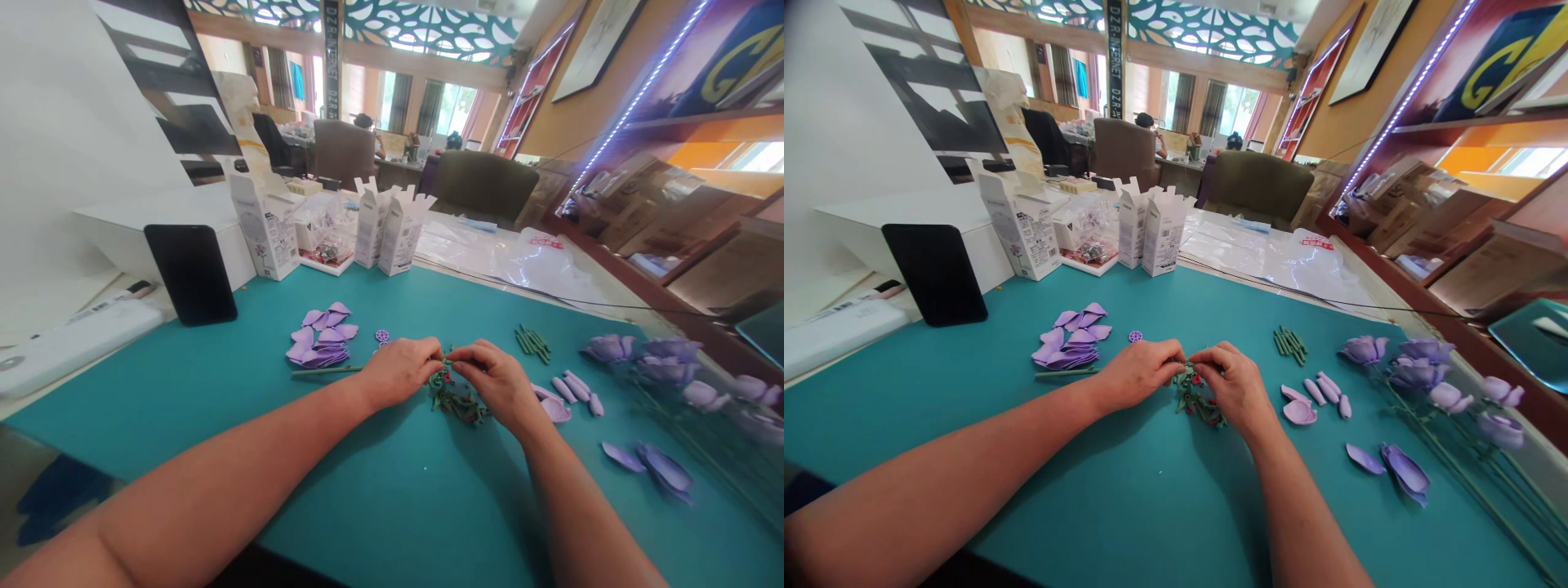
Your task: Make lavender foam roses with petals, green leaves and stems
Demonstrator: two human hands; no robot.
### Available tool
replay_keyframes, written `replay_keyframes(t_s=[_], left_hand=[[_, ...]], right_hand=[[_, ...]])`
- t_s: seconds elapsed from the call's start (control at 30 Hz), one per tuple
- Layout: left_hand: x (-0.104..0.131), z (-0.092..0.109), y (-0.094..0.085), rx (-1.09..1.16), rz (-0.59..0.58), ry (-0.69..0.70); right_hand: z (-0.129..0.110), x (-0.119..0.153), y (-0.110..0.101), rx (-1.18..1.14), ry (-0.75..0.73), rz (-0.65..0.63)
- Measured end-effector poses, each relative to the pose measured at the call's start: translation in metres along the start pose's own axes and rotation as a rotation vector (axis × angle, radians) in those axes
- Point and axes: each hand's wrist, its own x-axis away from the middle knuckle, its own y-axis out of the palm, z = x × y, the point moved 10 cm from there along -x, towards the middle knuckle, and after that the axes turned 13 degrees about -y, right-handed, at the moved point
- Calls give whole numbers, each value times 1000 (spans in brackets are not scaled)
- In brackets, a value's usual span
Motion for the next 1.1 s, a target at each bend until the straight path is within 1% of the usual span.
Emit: replay_keyframes(t_s=[0.27,0.4,0.5,0.6,0.7,0.8,0.9,1.0,1.1], left_hand=[[1,2,-1,35,-6,15],[2,5,-7,158,-26,19],[4,8,-15,278,-45,6],[8,13,-24,388,-48,-2],[14,19,-32,505,-54,10],[20,27,-41,647,-64,51],[25,37,-52,806,-72,118],[29,45,-63,1001,-93,181],[32,49,-73,1173,-77,231]], right_hand=[[-4,-1,-2,8,0,2],[-9,-1,-6,-41,-10,49],[-11,1,-10,-145,15,129],[-10,5,-17,-296,60,272],[-15,8,-27,-395,63,399],[-32,6,-43,-393,29,492],[-60,1,-63,-321,-45,576],[-90,-10,-76,-243,-128,588],[-116,-22,-83,-146,-202,589]])
